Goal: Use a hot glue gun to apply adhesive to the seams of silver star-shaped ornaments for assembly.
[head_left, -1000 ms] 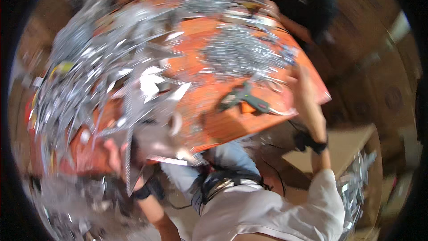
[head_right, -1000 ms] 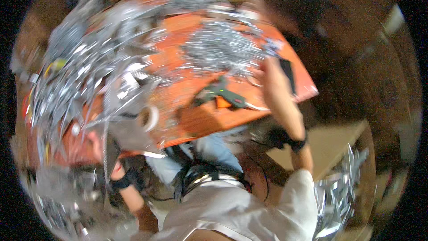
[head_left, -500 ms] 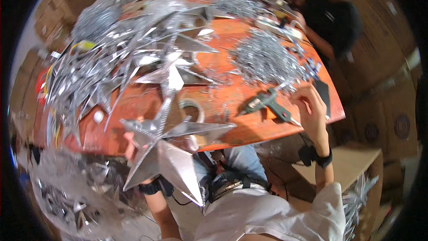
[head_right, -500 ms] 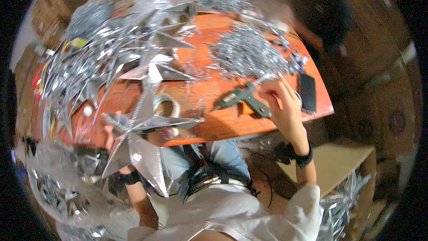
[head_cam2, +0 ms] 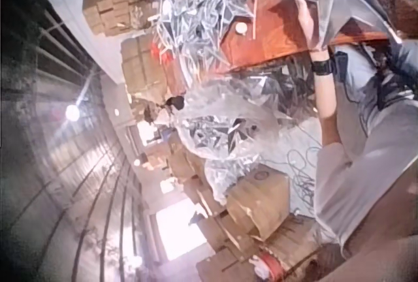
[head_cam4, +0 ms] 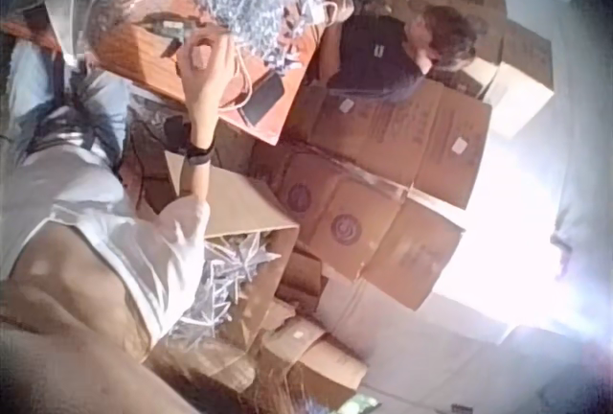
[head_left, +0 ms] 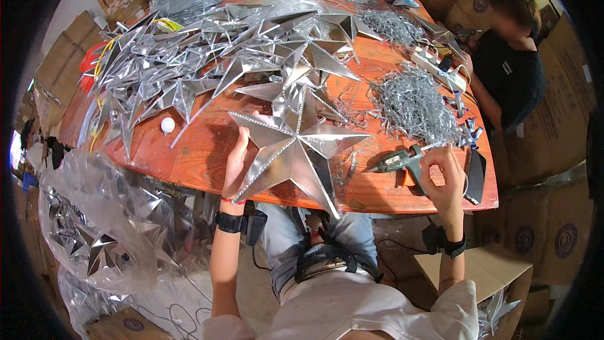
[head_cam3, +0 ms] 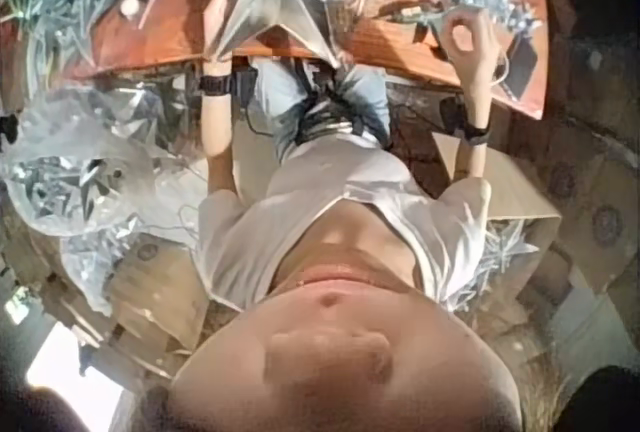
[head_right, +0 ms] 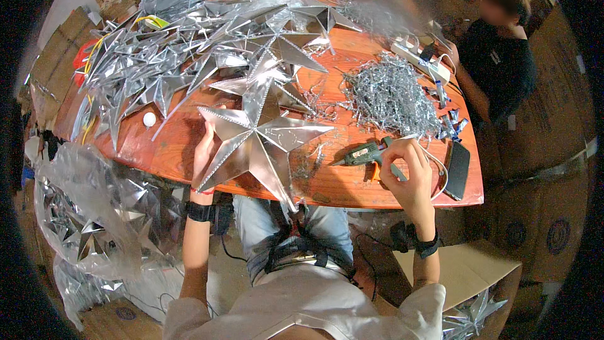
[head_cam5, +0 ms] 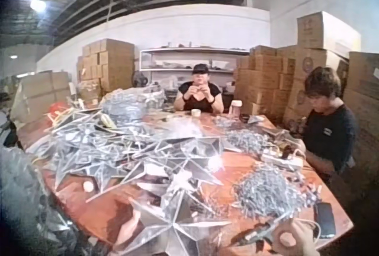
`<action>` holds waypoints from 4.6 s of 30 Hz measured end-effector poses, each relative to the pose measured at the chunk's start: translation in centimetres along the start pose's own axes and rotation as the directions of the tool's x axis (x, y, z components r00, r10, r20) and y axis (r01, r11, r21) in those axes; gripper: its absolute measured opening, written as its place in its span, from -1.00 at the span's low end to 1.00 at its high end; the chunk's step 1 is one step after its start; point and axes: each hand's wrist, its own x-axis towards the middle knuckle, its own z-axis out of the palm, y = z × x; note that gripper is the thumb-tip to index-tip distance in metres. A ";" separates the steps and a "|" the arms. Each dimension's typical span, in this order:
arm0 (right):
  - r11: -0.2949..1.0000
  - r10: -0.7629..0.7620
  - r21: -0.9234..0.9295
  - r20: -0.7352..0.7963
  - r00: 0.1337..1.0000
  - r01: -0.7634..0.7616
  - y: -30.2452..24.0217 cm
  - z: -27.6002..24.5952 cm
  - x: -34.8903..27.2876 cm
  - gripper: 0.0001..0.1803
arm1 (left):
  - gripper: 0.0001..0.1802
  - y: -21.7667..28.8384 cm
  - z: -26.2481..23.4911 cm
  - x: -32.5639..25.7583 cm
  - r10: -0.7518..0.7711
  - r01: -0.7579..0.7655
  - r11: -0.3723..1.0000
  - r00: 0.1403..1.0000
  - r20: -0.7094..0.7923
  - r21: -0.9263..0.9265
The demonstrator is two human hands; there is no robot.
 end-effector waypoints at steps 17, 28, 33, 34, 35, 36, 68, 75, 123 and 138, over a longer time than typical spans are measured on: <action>0.990 -0.060 0.130 0.014 0.998 0.057 1.0 -0.6 -0.3 -0.82 | -0.42 2.1 -3.8 -1.0 0.305 -0.208 0.934 0.887 -0.347 0.289; 0.972 0.179 0.157 -0.020 0.984 -0.174 3.7 0.7 -0.6 -0.83 | -0.48 4.2 -2.2 -8.5 0.713 -0.255 0.601 0.599 -0.364 0.757; 0.946 0.279 0.178 -0.024 0.960 -0.271 5.2 1.1 -1.5 -0.82 | -0.48 1.8 -2.6 -7.4 0.703 -0.179 0.592 0.592 -0.395 0.785; 0.937 0.301 0.198 -0.032 0.953 -0.289 5.2 1.3 -1.5 -0.86 | -0.48 1.5 -2.6 -6.8 0.702 -0.174 0.606 0.575 -0.419 0.776; 0.945 0.284 0.178 -0.022 0.959 -0.276 5.2 1.4 -1.5 -0.86 | -0.50 1.0 -2.5 -6.3 0.720 -0.211 0.590 0.574 -0.390 0.780; 0.952 0.270 0.154 -0.012 0.963 -0.265 5.3 1.2 -1.5 -0.87 | -0.51 0.8 -2.8 -5.7 0.741 -0.177 0.539 0.565 -0.363 0.824; 0.933 0.281 -0.276 0.150 0.948 -0.233 4.4 1.2 -4.7 -0.53 | -0.51 -2.2 -5.7 -1.8 0.895 0.089 0.100 0.428 -0.128 0.991; 0.838 0.499 0.146 0.187 0.846 -0.527 -0.6 -1.9 -2.8 -0.53 | -0.60 -2.3 -5.7 -2.0 0.906 0.121 0.052 0.412 -0.097 0.991; 0.993 0.001 0.110 0.289 0.957 -0.034 -3.4 6.6 2.5 -0.60 | -0.69 -2.1 -5.1 -1.9 0.911 0.124 0.078 0.394 -0.121 0.989; 0.986 0.067 0.125 0.337 0.939 -0.115 -4.2 5.6 1.9 -0.69 | -0.69 -2.1 -5.0 -2.0 0.912 0.120 0.061 0.397 -0.104 0.991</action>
